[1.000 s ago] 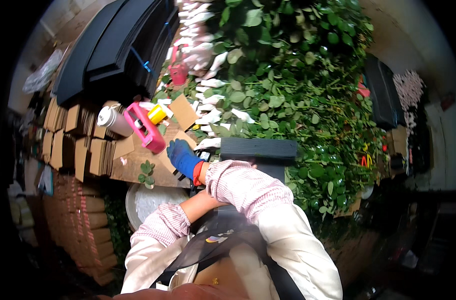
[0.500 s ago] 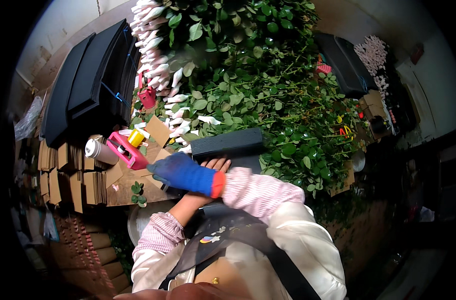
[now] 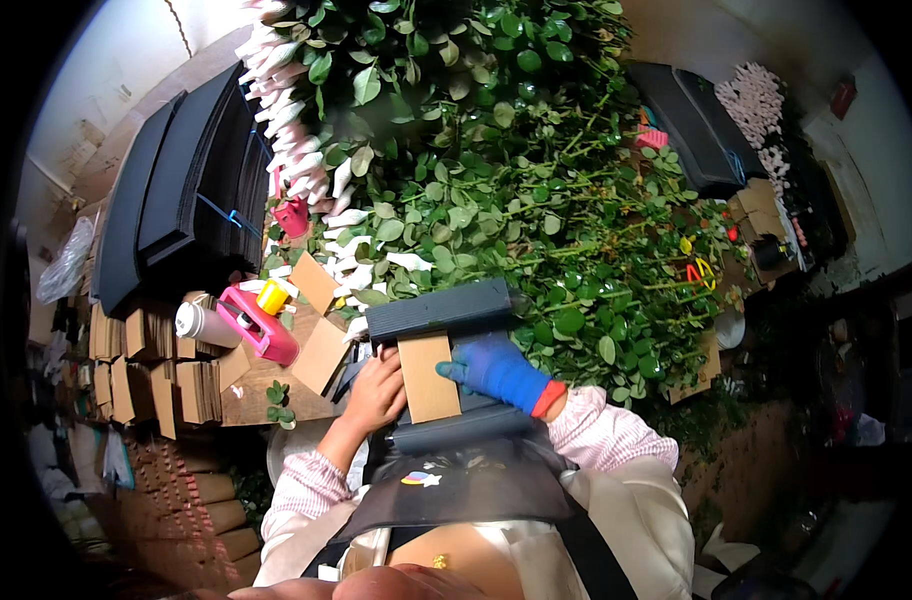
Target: The person arranges white roses and green foliage into a black rectangular container. They place the roses and leaves into the container, adjust their positions, and add cardboard pieces to secure the arrangement.
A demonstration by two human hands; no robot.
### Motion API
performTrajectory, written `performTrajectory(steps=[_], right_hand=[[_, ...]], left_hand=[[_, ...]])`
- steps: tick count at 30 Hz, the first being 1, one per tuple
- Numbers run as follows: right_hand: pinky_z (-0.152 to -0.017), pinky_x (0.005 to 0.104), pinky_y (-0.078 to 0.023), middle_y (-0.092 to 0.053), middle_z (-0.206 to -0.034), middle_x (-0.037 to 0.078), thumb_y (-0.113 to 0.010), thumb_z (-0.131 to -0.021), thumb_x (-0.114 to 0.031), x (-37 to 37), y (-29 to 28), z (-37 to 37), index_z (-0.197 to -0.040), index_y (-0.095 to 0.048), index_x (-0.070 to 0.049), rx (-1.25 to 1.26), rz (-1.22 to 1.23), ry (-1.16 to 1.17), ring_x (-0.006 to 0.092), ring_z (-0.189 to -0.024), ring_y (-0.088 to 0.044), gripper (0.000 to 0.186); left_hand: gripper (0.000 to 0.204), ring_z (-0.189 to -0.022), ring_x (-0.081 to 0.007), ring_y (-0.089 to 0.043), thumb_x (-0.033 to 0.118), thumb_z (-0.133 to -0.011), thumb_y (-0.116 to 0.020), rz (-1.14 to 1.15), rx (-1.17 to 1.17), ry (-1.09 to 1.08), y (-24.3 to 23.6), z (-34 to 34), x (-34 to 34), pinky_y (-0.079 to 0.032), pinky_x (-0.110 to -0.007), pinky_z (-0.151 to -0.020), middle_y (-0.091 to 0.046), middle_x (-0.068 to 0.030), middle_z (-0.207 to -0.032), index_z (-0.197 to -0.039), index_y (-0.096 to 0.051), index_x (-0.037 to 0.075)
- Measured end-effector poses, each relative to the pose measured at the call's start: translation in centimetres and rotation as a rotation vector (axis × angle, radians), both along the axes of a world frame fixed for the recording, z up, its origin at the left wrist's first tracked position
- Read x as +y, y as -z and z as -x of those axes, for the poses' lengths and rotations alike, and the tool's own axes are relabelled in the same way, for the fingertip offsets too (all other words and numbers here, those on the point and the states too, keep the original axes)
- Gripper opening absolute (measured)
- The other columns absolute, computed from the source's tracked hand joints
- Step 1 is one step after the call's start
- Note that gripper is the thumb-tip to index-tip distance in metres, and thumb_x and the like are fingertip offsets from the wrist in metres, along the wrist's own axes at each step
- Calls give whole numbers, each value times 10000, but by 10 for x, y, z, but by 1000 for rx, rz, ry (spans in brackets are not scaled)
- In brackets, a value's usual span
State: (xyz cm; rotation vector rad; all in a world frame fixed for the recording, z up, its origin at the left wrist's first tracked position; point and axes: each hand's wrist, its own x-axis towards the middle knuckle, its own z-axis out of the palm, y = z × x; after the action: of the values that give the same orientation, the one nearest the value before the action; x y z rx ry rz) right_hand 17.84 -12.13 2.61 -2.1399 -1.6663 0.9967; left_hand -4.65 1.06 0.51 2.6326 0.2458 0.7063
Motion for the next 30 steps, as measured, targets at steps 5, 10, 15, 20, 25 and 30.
performTrajectory(steps=[5, 10, 15, 20, 25, 30], right_hand=[[-665, 513, -532, -699, -760, 161, -577, -944, -557, 8, 4, 8, -809, -748, -134, -220, -53, -72, 380, -714, -680, 476], [-686, 485, -556, -720, -824, 132, -584, -954, -554, 23, -46, -11, -947, -755, -147, -153, -191, -281, 355, -733, -698, 441], [-758, 431, -577, -726, -999, 107, -619, -977, -344, 96, -71, -92, -1226, -702, -176, -230, -683, 32, 301, -891, -714, 312], [-1052, 462, -475, -631, -1317, 122, -603, -905, -176, 211, 10, -184, -1282, -628, -164, -1020, -376, 135, 331, -1269, -569, 378], [-890, 460, -536, -657, -1189, 137, -626, -861, -164, 204, -28, -200, -1060, -698, -116, -630, -510, 85, 329, -1055, -648, 217], [-1043, 449, -463, -622, -1337, 69, -690, -816, -89, 71, -135, -160, -1298, -625, -190, -709, -789, -37, 297, -1196, -595, 496]], left_hand=[[249, -947, -312, -697, 21, -777, -765, 121, -79, -3, -24, 10, -11, -582, -403, -844, -713, -113, -1045, -1018, -704, 25], [162, -907, -260, -709, 102, -787, -819, 121, 40, 0, -36, -10, -21, -595, -351, -782, -713, -90, -968, -912, -741, 35], [126, -873, -261, -711, 110, -806, -807, 184, 61, 13, -39, -11, -17, -589, -349, -748, -711, -84, -957, -879, -737, 34], [159, -1069, -312, -690, 125, -813, -801, 144, 87, -7, -36, -7, -22, -565, -443, -953, -701, -91, -1013, -946, -746, 58], [198, -1212, -346, -629, 140, -830, -790, 189, 129, -11, -32, -2, -23, -471, -543, -1068, -688, -87, -1075, -1009, -741, 71], [261, -1255, -352, -609, 190, -828, -808, 240, 155, 31, -28, 4, -20, -411, -620, -1076, -685, -84, -1091, -1056, -735, 87]])
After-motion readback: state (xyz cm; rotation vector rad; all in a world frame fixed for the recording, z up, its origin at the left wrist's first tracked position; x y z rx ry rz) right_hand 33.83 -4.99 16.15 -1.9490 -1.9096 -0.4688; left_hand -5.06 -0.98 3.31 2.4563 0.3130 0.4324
